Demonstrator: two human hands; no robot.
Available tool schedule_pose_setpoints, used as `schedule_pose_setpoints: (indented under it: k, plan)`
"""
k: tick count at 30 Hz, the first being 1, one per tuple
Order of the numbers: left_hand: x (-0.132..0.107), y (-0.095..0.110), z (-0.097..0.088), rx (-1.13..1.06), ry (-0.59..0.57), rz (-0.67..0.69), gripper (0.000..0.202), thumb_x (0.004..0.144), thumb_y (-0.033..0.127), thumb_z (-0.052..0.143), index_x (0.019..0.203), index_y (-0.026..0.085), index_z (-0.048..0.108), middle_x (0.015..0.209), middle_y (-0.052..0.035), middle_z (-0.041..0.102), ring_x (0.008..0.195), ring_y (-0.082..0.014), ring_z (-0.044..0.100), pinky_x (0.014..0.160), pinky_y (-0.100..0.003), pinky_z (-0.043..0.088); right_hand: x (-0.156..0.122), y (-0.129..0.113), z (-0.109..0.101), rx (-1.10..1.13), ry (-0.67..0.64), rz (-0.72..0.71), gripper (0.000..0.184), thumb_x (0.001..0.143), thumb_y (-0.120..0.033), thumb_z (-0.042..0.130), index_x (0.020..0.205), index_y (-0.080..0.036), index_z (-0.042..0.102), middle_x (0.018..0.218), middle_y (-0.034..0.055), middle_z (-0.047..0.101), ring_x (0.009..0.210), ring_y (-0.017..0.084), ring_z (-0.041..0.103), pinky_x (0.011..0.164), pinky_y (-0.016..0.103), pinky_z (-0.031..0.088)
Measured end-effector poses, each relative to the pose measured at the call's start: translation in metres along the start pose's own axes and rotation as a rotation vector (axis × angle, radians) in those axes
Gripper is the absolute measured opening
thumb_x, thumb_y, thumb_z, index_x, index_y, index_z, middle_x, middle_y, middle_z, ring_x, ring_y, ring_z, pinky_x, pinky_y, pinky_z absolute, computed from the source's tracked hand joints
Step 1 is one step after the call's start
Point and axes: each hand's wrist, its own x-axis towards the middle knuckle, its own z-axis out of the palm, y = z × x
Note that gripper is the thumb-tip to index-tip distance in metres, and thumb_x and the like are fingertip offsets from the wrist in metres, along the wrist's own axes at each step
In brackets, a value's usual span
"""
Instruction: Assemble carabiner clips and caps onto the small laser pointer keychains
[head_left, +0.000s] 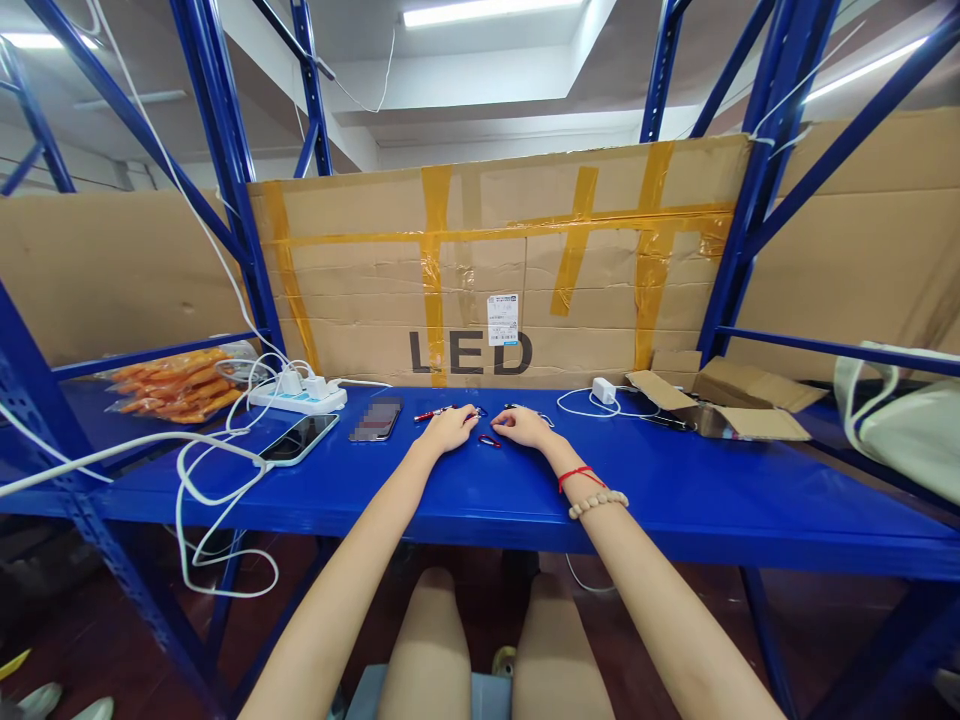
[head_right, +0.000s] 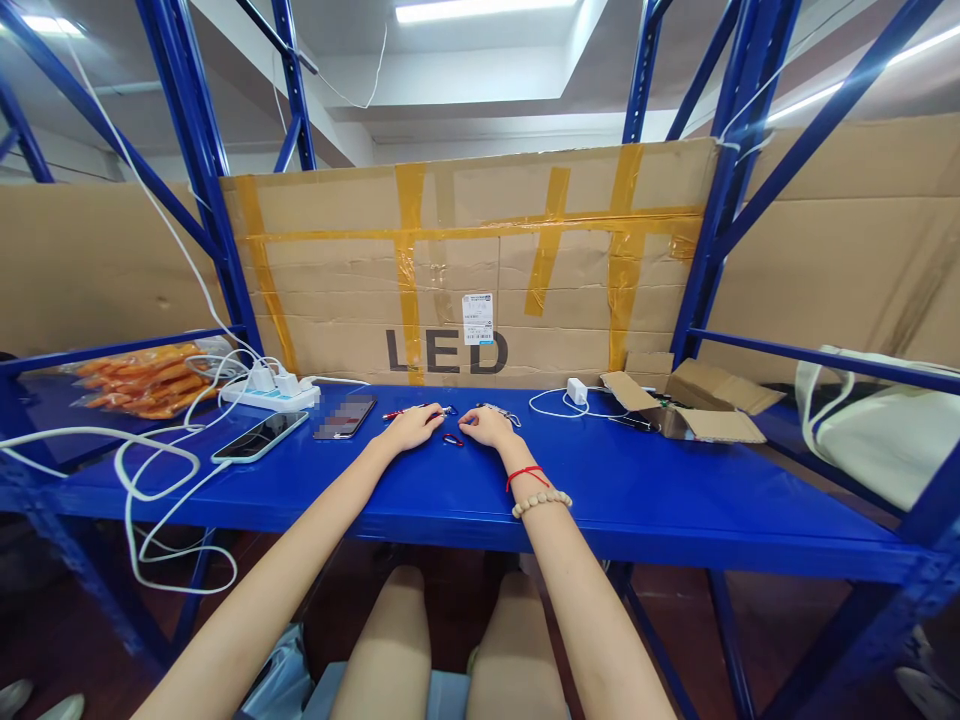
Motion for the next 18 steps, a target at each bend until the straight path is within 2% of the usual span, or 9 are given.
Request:
schedule_pose_setpoints:
  k: [18]
  plan:
    - [0.0016,-0.0027,0.0021,0.009,0.011,0.009,0.028,0.091,0.032,0.047,0.111,0.014,0.054,0.106,-0.0084,0.059,0.095,-0.0195,0.058,0.083,-0.041,0.048,-0.0006,-0.0005,-0.0003,0.005,-0.001,-0.004,0.025,0.09,-0.032,0.049,0.105,-0.014,0.057,0.101,0.0063,0.06,0.088,0.016,0.059,0.08,0.037,0.048]
